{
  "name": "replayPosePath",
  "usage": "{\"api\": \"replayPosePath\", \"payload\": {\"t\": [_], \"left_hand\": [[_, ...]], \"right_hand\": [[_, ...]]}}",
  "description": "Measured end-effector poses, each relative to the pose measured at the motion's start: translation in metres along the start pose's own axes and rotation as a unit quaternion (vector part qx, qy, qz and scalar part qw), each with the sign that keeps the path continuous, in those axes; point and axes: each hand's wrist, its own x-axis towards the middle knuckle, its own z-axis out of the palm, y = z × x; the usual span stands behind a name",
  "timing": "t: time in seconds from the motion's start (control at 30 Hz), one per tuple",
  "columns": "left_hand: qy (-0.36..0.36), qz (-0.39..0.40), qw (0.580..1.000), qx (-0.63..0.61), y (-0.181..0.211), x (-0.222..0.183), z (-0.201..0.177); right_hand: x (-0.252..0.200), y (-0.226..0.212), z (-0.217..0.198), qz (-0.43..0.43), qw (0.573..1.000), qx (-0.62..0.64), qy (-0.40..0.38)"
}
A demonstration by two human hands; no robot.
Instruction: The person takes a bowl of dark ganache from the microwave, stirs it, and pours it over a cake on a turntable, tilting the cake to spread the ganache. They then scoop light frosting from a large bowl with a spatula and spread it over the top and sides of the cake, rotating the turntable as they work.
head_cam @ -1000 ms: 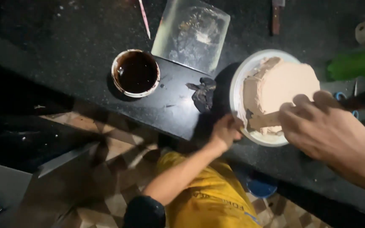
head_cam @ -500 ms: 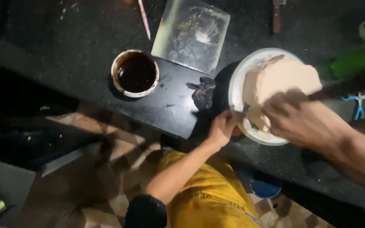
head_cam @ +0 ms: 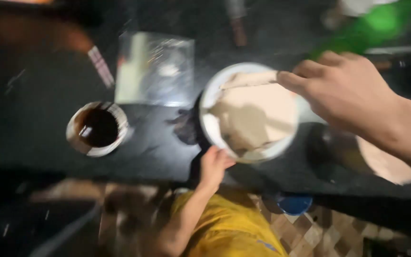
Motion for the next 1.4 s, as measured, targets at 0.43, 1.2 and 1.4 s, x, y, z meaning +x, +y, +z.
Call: {"api": "replayPosePath", "payload": {"t": [0.43,1.2,1.4], "left_hand": [[-0.159,-0.177,0.960,0.148,-0.074,-0.017,0.093],[-0.226,-0.136,0.965,-0.004,-0.119,-0.023,0.115],[0.131,-0.016,0.990,-0.051,-0.008,-0.019,0.028]], "right_hand": [[-0.374,-0.012,0.311,0.440,0.720,0.363,-0.396],[-0.384,-0.064,0.277,0.532,0.316,0.733,-0.281],[-0.352,-0.051,0.377,0.397,0.447,0.785,-0.164]]}}
